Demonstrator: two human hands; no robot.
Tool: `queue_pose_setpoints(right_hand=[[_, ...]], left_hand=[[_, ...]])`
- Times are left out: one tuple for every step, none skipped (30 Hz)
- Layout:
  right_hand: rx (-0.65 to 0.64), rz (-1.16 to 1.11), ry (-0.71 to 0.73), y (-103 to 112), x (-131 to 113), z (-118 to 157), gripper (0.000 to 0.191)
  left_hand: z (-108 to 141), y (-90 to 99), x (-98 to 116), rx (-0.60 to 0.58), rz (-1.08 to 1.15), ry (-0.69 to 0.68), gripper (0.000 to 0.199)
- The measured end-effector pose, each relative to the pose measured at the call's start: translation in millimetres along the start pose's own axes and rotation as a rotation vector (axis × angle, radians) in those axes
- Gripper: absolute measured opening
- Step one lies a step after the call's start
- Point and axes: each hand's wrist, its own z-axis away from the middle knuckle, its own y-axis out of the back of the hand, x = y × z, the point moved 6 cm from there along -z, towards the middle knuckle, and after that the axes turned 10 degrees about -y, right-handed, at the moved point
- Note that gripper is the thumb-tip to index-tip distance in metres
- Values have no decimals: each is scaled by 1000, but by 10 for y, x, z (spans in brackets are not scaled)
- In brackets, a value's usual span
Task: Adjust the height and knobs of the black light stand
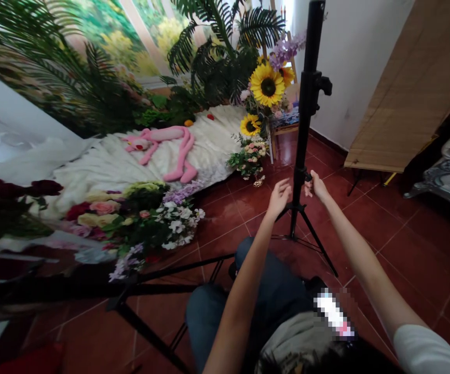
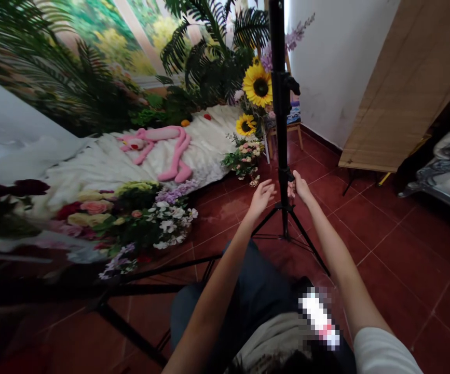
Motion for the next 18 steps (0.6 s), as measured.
queue_pose_setpoints(right_hand=[[-4,-13,-19,-11,7,21,70],[-2,-34,-22,-30,15,50,69],[1,-60,-9,-66,26,82,70],[-1,-84,12,-128,43,115,70],[-14,-97,31,-228,72,144,71],[-41,-92,40,-372,114,165,72],[-85,-68,38,-563,166,177,72],[-140,-32,28,-798,223,182,71],[-202,8,14,-1071,279,183,70],[-268,44,0,-1377,330,183,69],[-337,75,-13,-1709,372,188,67],[-408,105,-25,-2059,405,201,66],[-479,133,-29,-2420,426,225,65],[-549,163,-25,-2785,436,261,63],[-618,199,-14,-3148,438,310,60],[-683,245,4,-3502,434,370,56],[-738,300,28,-3845,425,436,52],[-785,370,58,-4175,416,508,46]], left_hand=[[195,196,-85,-33,15,77,55],[389,440,-144,-38,14,118,57],[576,719,-185,-20,1,140,57],[755,1022,-212,21,-22,157,56],[925,1349,-226,96,-49,175,55],[1092,1682,-222,187,-89,194,54],[1253,2013,-191,289,-133,199,53],[1414,2339,-133,404,-179,192,50],[1578,2654,-46,526,-230,173,46],[1749,2954,65,655,-284,146,42],[1930,3235,196,790,-342,116,38],[2116,3489,344,921,-404,83,34],[2303,3713,501,1045,-469,55,30],[2483,3904,662,1157,-534,31,27],[2644,4064,823,1249,-597,10,24],[2780,4196,982,1322,-652,-14,22],[2886,4306,1135,1375,-697,-42,21],[2959,4400,1283,1412,-731,-80,22]])
